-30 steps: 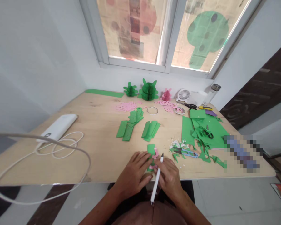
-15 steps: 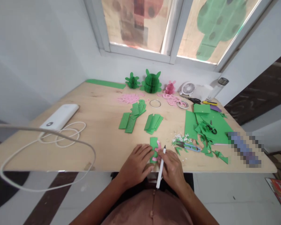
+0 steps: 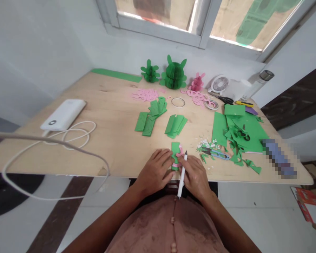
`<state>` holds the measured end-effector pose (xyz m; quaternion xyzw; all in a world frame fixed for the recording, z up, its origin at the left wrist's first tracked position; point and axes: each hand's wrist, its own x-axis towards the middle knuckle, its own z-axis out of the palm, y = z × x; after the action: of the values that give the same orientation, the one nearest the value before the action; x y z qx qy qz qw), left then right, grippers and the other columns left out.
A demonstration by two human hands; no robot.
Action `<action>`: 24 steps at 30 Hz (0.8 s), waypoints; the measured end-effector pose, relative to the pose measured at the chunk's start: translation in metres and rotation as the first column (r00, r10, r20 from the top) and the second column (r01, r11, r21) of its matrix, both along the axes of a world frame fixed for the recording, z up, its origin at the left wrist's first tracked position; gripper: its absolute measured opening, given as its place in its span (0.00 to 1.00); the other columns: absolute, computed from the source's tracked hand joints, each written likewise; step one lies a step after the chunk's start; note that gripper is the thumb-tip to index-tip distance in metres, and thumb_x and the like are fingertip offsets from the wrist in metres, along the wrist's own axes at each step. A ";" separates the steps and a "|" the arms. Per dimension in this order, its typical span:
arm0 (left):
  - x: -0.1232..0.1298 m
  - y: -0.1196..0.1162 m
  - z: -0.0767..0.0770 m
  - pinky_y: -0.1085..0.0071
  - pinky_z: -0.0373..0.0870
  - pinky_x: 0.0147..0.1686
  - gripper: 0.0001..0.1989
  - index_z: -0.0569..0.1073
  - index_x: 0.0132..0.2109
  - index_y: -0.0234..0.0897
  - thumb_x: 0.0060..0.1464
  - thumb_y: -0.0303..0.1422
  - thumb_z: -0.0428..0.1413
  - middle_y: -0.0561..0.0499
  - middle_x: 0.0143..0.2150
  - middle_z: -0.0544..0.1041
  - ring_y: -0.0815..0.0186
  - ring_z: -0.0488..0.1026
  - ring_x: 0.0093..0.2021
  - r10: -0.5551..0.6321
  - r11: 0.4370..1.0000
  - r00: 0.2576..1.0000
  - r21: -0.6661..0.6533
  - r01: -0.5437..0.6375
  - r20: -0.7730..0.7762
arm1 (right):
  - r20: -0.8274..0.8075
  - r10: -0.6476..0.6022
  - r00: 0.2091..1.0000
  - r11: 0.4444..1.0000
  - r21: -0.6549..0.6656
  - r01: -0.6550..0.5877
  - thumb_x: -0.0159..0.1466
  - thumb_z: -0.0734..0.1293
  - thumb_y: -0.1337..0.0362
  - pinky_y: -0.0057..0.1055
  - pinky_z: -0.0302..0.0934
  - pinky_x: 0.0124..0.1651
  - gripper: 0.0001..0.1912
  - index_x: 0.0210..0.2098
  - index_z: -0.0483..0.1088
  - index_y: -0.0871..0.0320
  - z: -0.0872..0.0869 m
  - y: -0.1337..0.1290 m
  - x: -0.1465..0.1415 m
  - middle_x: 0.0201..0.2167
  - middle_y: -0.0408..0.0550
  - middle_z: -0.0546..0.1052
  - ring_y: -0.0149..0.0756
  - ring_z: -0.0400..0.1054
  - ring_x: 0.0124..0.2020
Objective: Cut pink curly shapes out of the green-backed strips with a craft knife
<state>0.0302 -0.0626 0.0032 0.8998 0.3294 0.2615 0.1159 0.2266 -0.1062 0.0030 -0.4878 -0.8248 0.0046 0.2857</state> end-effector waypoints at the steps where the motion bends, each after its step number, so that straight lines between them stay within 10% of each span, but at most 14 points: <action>1: 0.000 0.000 0.000 0.52 0.60 0.62 0.15 0.72 0.51 0.34 0.60 0.34 0.50 0.40 0.57 0.72 0.54 0.65 0.61 0.005 1.000 1.000 -0.002 -0.005 0.004 | 0.003 0.007 1.000 1.000 -0.007 -0.007 0.66 0.58 0.73 0.46 0.63 0.55 0.22 0.59 0.63 0.58 0.001 0.000 0.000 0.49 0.55 0.77 0.44 0.69 0.52; 24: 0.002 0.002 -0.001 0.53 0.62 0.62 0.14 0.70 0.52 0.33 0.62 0.31 0.49 0.40 0.56 0.74 0.57 0.67 0.61 0.028 1.000 0.999 -0.009 -0.027 0.037 | 0.044 0.039 0.998 0.997 -0.075 -0.036 0.65 0.58 0.74 0.46 0.59 0.59 0.27 0.63 0.58 0.56 0.005 0.012 -0.001 0.53 0.55 0.75 0.43 0.67 0.55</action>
<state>0.0324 -0.0609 0.0017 0.8897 0.3408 0.2782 0.1224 0.2258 -0.0942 0.0085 -0.4827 -0.8393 0.0297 0.2485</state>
